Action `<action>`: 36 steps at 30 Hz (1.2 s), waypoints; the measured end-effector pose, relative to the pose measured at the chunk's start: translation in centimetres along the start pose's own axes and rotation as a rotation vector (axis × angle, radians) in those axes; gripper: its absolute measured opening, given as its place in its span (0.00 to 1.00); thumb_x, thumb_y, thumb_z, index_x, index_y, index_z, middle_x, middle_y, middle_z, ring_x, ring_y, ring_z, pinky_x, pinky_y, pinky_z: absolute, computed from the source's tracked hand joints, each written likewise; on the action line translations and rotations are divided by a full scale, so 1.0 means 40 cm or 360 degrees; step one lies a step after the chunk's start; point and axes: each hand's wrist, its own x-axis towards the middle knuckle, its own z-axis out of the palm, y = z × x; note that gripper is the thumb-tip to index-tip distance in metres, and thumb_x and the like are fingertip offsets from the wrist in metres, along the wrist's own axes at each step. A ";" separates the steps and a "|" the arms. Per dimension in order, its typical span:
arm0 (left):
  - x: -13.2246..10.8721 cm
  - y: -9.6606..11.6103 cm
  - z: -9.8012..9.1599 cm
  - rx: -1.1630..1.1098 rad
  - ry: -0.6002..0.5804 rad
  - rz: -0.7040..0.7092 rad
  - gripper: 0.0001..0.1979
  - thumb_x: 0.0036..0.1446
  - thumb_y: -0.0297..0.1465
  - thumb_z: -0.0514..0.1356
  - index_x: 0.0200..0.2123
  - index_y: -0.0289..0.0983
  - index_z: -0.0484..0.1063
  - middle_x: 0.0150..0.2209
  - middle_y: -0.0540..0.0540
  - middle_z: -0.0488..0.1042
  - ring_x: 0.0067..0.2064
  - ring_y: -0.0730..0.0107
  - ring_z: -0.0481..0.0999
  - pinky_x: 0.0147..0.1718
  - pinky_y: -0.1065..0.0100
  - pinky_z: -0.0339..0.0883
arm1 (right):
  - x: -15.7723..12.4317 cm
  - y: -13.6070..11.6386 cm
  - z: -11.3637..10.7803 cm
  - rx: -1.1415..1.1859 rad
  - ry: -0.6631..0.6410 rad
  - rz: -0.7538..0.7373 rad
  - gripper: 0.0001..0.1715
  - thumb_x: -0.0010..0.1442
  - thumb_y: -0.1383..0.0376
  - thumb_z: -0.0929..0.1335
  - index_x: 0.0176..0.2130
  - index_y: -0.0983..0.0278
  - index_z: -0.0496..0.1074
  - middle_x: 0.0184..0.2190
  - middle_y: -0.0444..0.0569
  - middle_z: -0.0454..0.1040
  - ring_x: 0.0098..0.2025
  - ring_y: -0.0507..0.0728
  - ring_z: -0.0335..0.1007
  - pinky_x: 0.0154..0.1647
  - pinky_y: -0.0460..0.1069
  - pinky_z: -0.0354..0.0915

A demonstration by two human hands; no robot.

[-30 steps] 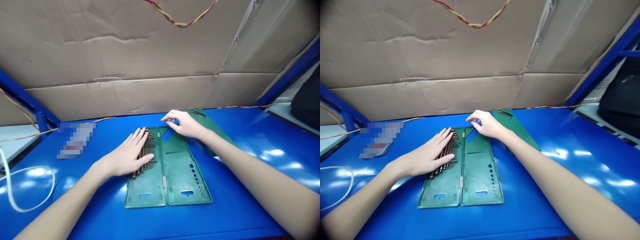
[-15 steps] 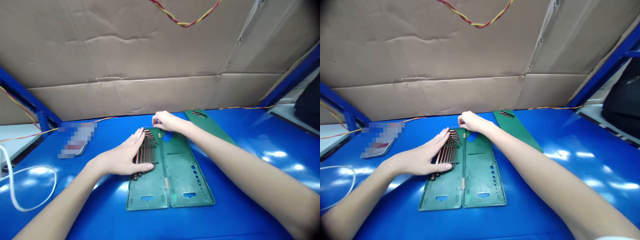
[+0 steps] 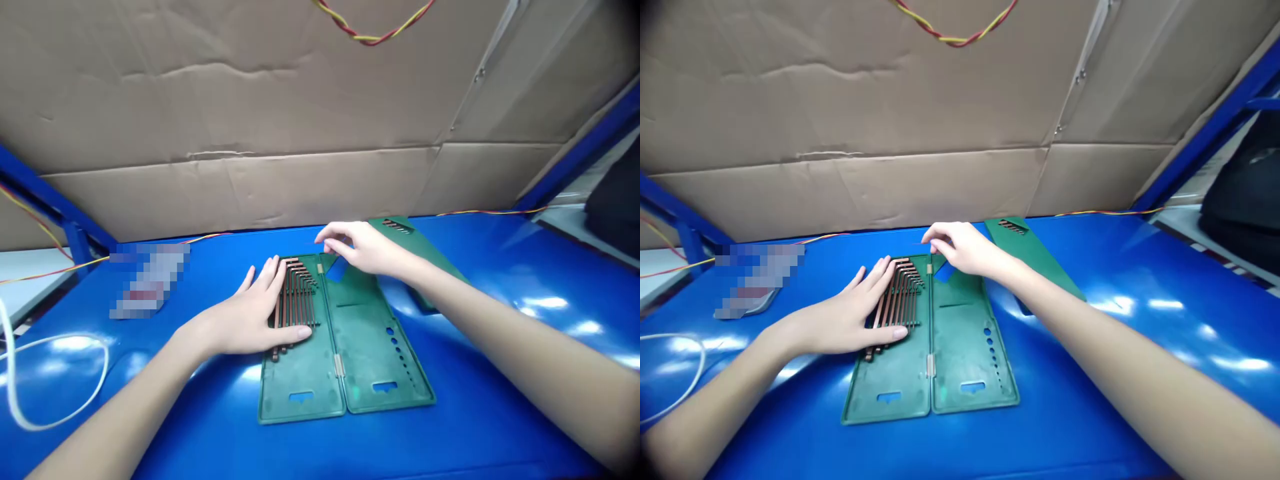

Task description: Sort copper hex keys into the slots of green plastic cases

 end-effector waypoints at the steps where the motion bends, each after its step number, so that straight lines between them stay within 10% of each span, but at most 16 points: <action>1: 0.001 0.001 0.000 -0.0005 -0.0005 -0.0004 0.57 0.61 0.66 0.51 0.74 0.39 0.23 0.73 0.41 0.23 0.72 0.40 0.25 0.69 0.41 0.34 | -0.018 -0.011 0.001 0.0068 -0.0025 -0.0019 0.11 0.67 0.70 0.63 0.42 0.64 0.75 0.35 0.47 0.80 0.37 0.54 0.75 0.41 0.48 0.66; 11: 0.012 0.038 0.003 -0.0045 0.0031 -0.0072 0.53 0.65 0.64 0.46 0.75 0.36 0.28 0.74 0.39 0.25 0.72 0.42 0.24 0.69 0.41 0.33 | -0.074 -0.045 0.045 0.0188 -0.0585 -0.0448 0.14 0.61 0.78 0.63 0.37 0.64 0.74 0.34 0.46 0.74 0.37 0.53 0.68 0.42 0.49 0.64; 36: 0.024 0.053 0.035 -0.0071 0.0124 -0.0119 0.54 0.64 0.64 0.48 0.75 0.36 0.26 0.74 0.40 0.24 0.72 0.43 0.23 0.70 0.42 0.31 | -0.068 -0.036 0.060 0.0088 -0.0239 -0.0031 0.06 0.61 0.72 0.70 0.39 0.65 0.77 0.34 0.47 0.80 0.33 0.52 0.74 0.37 0.47 0.69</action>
